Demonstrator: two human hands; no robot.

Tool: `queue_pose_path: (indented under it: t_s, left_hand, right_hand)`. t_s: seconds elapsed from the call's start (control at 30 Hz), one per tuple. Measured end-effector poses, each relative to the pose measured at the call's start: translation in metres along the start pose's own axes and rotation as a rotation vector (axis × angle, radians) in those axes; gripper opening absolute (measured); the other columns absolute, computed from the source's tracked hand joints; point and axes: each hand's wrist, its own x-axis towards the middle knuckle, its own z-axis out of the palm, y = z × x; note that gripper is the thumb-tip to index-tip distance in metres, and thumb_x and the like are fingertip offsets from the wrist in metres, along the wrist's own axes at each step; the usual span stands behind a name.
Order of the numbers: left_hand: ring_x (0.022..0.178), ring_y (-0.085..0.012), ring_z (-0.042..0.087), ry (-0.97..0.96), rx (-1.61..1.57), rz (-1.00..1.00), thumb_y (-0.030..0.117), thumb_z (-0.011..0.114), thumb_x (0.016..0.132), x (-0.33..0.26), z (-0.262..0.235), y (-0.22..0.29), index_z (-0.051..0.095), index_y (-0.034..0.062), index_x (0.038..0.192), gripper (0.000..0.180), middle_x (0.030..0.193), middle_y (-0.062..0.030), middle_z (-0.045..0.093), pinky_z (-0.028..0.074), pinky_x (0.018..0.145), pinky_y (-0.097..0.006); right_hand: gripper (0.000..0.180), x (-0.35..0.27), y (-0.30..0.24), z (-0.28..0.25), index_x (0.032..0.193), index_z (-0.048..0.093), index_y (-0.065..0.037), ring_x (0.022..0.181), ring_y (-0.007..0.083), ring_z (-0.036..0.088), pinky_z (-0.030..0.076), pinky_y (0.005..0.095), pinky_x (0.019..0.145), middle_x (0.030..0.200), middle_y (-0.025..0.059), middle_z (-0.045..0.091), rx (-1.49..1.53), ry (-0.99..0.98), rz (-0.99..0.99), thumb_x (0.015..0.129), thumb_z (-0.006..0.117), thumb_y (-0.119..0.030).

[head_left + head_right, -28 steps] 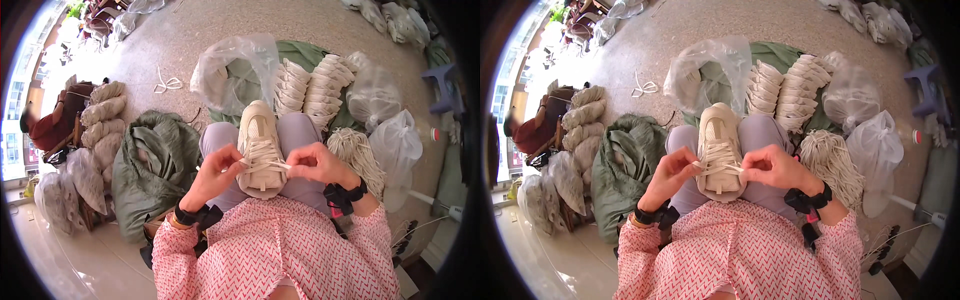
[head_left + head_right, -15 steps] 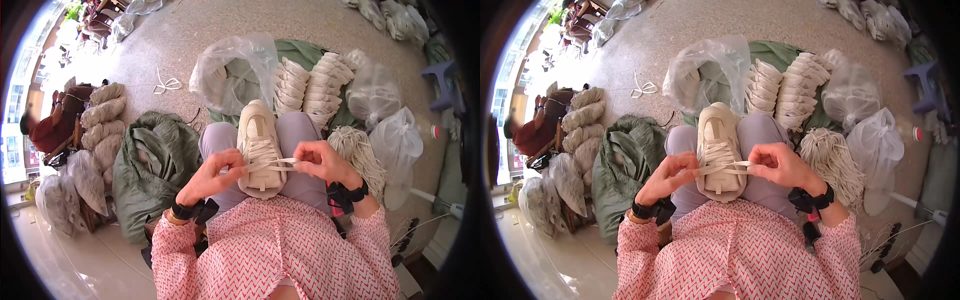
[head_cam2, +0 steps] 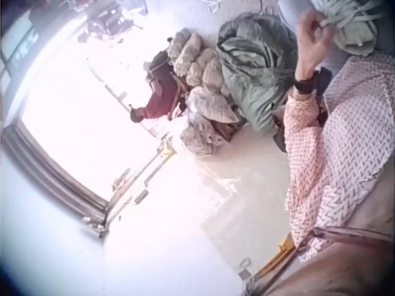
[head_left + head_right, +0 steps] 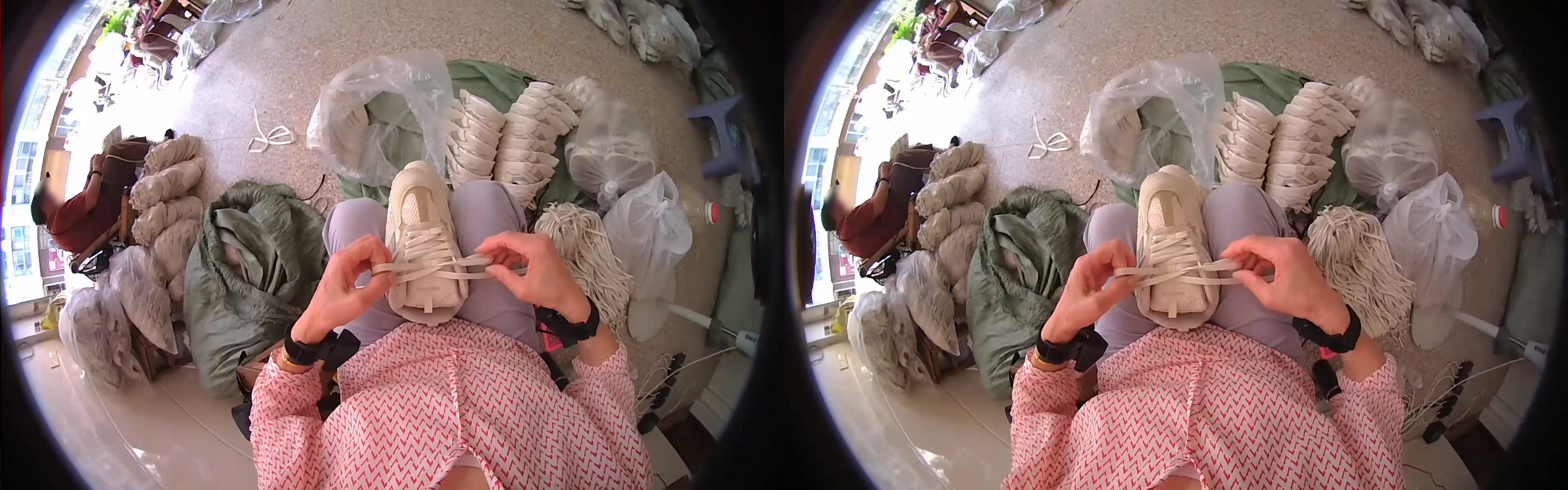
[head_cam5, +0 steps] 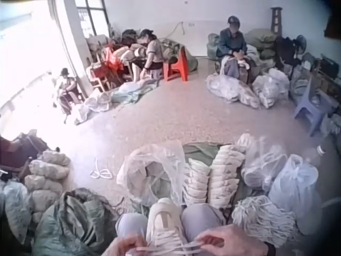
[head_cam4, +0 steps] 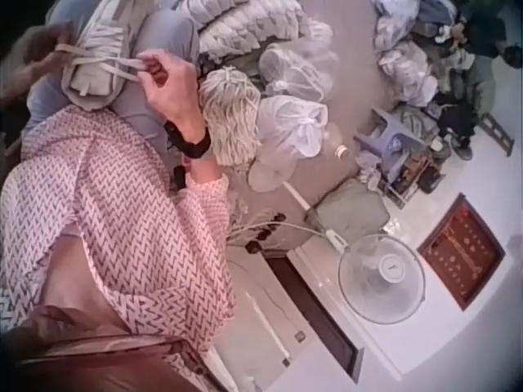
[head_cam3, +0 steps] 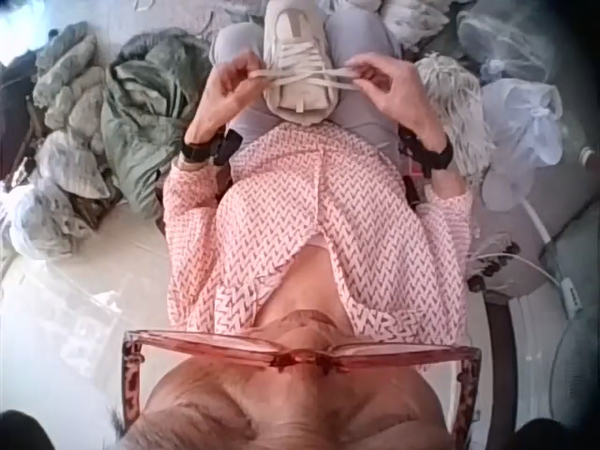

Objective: Lacing shoelaces on a beige athletic shoe in a manufacturing environment.

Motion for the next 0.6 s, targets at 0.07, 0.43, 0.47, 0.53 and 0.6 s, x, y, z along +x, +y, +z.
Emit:
queue_pose_path:
  t_s: [0.07,0.43,0.47,0.53,0.6]
  left_hand:
    - [0.092,-0.0092,0.053,0.005,-0.008,-0.015,-0.004,0.066,0.090,-0.001,0.001,-0.002,0.053,0.0021,0.087,0.015,0.095,-0.0015,0.054,0.047,0.090,-0.026]
    - [0.084,-0.0078,0.055,0.105,0.015,0.035,-0.004,0.065,0.090,0.000,0.007,-0.012,0.054,0.0018,0.088,0.013,0.087,-0.0003,0.058,0.050,0.082,-0.025]
    - [0.082,-0.0073,0.055,0.128,0.043,0.054,-0.004,0.065,0.090,0.000,0.008,-0.013,0.054,0.0016,0.087,0.012,0.085,-0.0001,0.058,0.049,0.078,-0.025]
    - [0.079,-0.0068,0.055,0.155,0.069,0.073,-0.004,0.065,0.090,-0.002,0.009,-0.014,0.054,0.0014,0.087,0.012,0.083,0.0000,0.058,0.049,0.075,-0.025]
    - [0.085,-0.0080,0.058,0.156,0.116,0.060,-0.005,0.063,0.094,-0.003,0.010,-0.016,0.053,0.0028,0.087,0.015,0.091,-0.0009,0.059,0.050,0.083,-0.026]
  right_hand:
    - [0.011,-0.002,-0.001,0.006,0.104,0.069,0.002,0.080,0.0094,0.070,0.058,0.0276,0.072,0.094,0.0067,0.075,0.049,0.005,0.032,0.093,0.068,0.003]
    - [0.017,0.009,0.007,0.028,0.099,0.061,-0.006,0.062,0.0265,0.067,0.052,0.0367,0.055,0.076,0.0098,0.064,-0.525,0.471,-0.393,0.088,0.070,0.004]
    - [0.018,0.009,0.009,0.029,0.098,0.060,-0.007,0.060,0.0260,0.065,0.051,0.0380,0.055,0.074,0.0084,0.062,-0.557,0.457,-0.385,0.087,0.070,0.003]
    - [0.018,0.007,0.013,0.031,0.096,0.058,-0.008,0.059,0.0254,0.064,0.050,0.0393,0.054,0.072,0.0069,0.061,-0.591,0.440,-0.378,0.087,0.070,0.002]
    - [0.018,0.005,0.014,0.034,0.096,0.058,-0.009,0.058,0.0264,0.063,0.049,0.0408,0.053,0.071,0.0069,0.059,-0.639,0.428,-0.317,0.086,0.070,0.001]
